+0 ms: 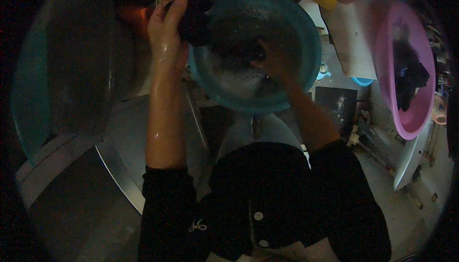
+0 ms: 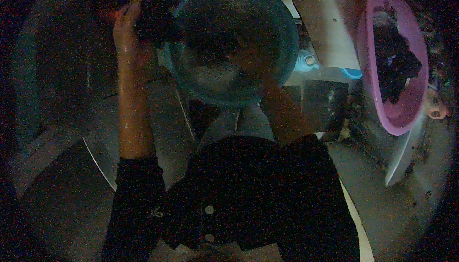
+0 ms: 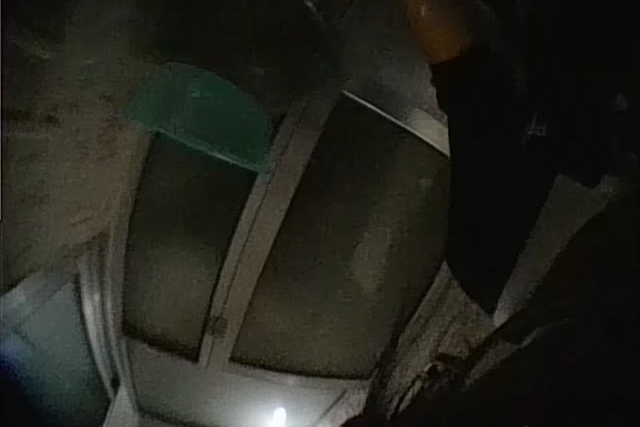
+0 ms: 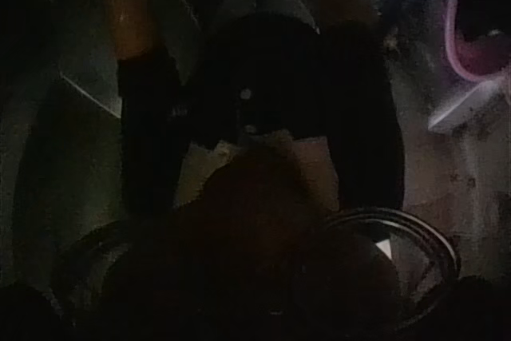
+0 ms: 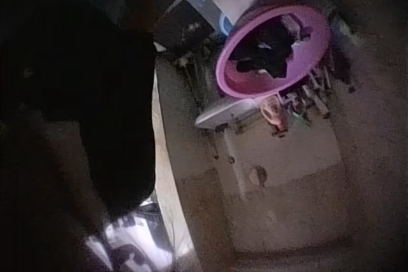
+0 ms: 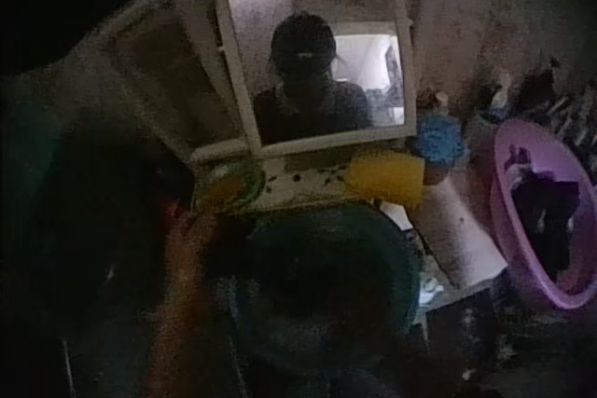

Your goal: The person hand-washes dark garments in a blue basin filled with soapy water, repeatedly scrubbing and rinsing each item. After washing, the person transfers the wet clothes into a pink basin and then pours the soapy water from the blue basin into a sink.

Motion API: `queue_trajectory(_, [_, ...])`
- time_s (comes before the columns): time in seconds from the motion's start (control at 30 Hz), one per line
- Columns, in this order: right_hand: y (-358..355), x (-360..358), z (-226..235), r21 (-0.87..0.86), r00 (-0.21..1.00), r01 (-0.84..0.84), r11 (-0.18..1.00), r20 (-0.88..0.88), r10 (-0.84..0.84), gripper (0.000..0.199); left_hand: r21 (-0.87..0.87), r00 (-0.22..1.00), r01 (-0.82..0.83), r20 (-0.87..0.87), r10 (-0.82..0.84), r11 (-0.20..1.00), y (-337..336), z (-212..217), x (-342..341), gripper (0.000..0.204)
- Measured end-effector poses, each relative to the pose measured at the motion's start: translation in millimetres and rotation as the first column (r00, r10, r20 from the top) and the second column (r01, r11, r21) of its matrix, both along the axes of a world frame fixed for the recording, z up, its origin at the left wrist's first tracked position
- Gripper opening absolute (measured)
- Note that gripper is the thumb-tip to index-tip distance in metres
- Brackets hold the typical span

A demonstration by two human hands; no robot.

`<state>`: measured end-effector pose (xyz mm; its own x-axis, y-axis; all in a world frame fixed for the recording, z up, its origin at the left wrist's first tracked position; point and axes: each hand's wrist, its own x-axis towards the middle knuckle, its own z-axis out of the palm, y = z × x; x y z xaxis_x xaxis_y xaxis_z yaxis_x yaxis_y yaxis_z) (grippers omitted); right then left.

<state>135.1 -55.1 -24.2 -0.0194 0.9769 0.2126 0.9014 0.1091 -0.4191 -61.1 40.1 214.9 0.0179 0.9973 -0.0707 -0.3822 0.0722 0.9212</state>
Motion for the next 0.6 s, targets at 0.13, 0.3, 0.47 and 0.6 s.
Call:
queue_trajectory(0.13, [-1.2, -24.6, 1.2, -0.521, 0.932, 0.045, 0.853, -0.285, -0.224, 0.054, -0.024, 1.000, -0.012, -0.009, 0.012, 1.000, 6.0, 2.5, -5.1, 0.026])
queue_trajectory(0.3, [-7.5, 34.3, 55.1, 0.206, 0.712, -0.328, 0.922, -0.587, 0.385, 0.045, -0.123, 0.997, 0.073, 0.005, -0.073, 0.990, -0.8, -24.1, -1.4, 0.027])
queue_trajectory(0.47, [20.1, 43.2, 129.5, -0.219, 0.177, -0.499, 0.839, -0.973, -0.149, 0.042, -0.177, 0.863, 0.340, -0.331, -0.381, 0.924, -13.9, -85.0, 25.5, 0.041])
queue_trajectory(0.6, [26.0, 35.8, 166.5, -0.184, -0.045, -0.537, 0.824, -0.968, -0.245, 0.045, -0.284, 0.814, 0.422, -0.299, -0.498, 0.861, -28.5, -126.4, 40.6, 0.053])
